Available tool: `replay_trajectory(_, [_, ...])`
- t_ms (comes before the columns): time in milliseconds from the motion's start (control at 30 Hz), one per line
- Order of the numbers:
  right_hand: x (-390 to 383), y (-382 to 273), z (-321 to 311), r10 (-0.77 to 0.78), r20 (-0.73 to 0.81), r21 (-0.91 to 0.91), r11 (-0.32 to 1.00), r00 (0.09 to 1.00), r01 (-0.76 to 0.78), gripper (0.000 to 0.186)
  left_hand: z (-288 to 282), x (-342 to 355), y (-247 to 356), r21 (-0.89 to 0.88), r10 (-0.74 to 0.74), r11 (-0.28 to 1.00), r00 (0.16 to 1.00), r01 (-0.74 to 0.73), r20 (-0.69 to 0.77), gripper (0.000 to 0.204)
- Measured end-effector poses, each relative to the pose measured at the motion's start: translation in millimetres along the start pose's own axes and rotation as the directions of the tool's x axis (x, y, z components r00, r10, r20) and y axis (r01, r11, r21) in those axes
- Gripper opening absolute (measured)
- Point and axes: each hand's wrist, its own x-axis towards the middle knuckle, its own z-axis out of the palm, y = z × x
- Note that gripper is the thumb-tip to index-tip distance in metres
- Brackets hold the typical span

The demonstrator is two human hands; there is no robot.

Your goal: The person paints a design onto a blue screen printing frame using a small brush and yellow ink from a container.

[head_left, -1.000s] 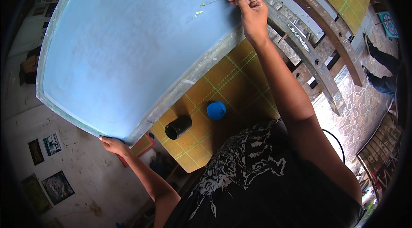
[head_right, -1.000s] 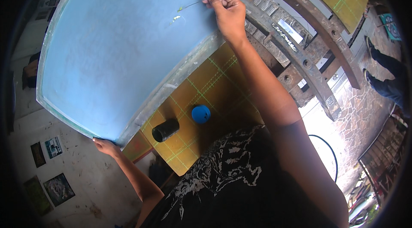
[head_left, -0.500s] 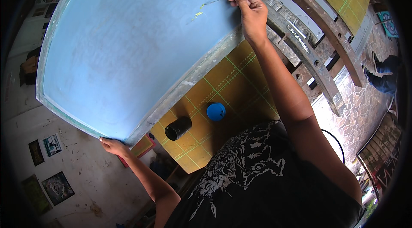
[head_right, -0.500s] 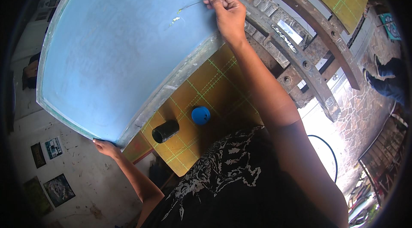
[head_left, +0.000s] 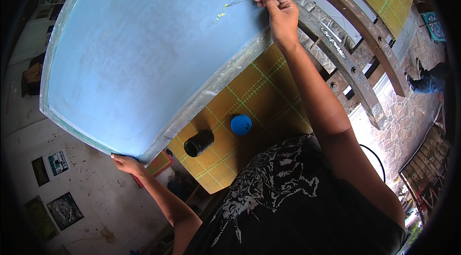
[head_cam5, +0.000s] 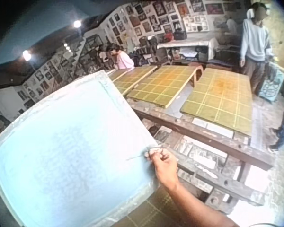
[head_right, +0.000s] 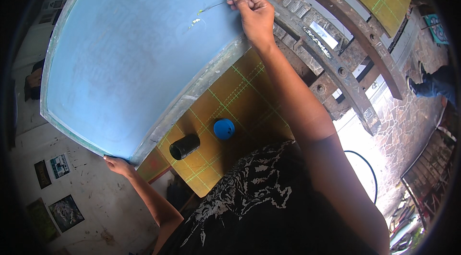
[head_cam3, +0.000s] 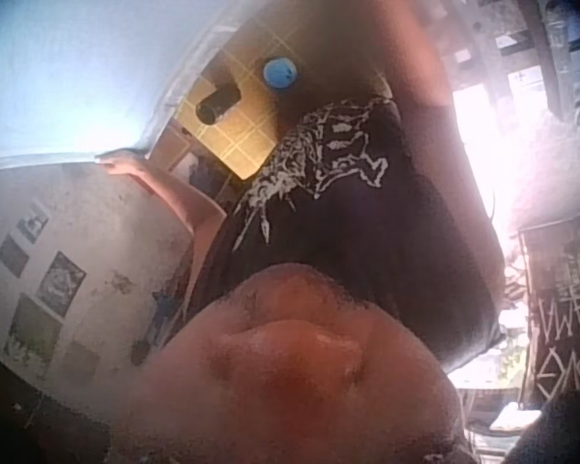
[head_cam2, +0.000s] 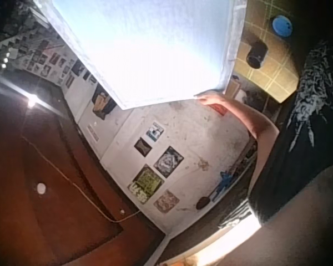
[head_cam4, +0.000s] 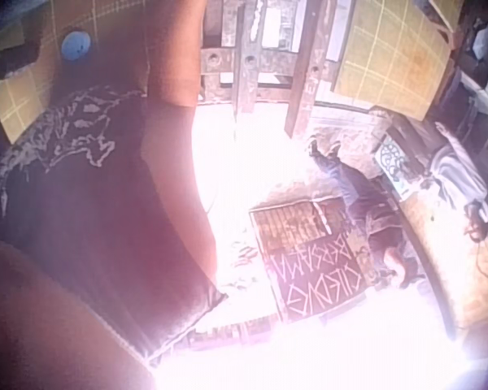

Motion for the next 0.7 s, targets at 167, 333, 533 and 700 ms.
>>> replay_trajectory(167, [-0.8, -4.0, -1.0, 0.018, -0.002, 0.015, 1.0, 1.0, -0.018, 0.009, 1.0, -1.9, 3.8, 0.021, 0.002, 1.0, 1.0, -0.002, -0.005, 0.051])
replay_trajectory(333, [-4.3, -8.8, 5.5, 0.004, 0.053, 0.008, 1.0, 0.999, -0.004, 0.009, 1.0, -1.1, 0.9, 0.021, 0.025, 0.999, 1.0, -0.025, -0.006, 0.051])
replay_trajectory(533, [-11.3, -10.0, 11.5, -0.003, 0.115, -0.065, 0.998, 0.993, 0.011, 0.008, 1.7, -1.5, -0.3, -0.006, 0.019, 1.0, 1.0, -0.018, 0.015, 0.052])
replay_trajectory(700, [-12.5, -8.3, 13.1, 0.009, 0.12, -0.09, 0.996, 0.993, 0.002, 0.009, 1.1, 0.2, -4.0, 0.009, 0.003, 1.0, 1.0, -0.003, 0.011, 0.053])
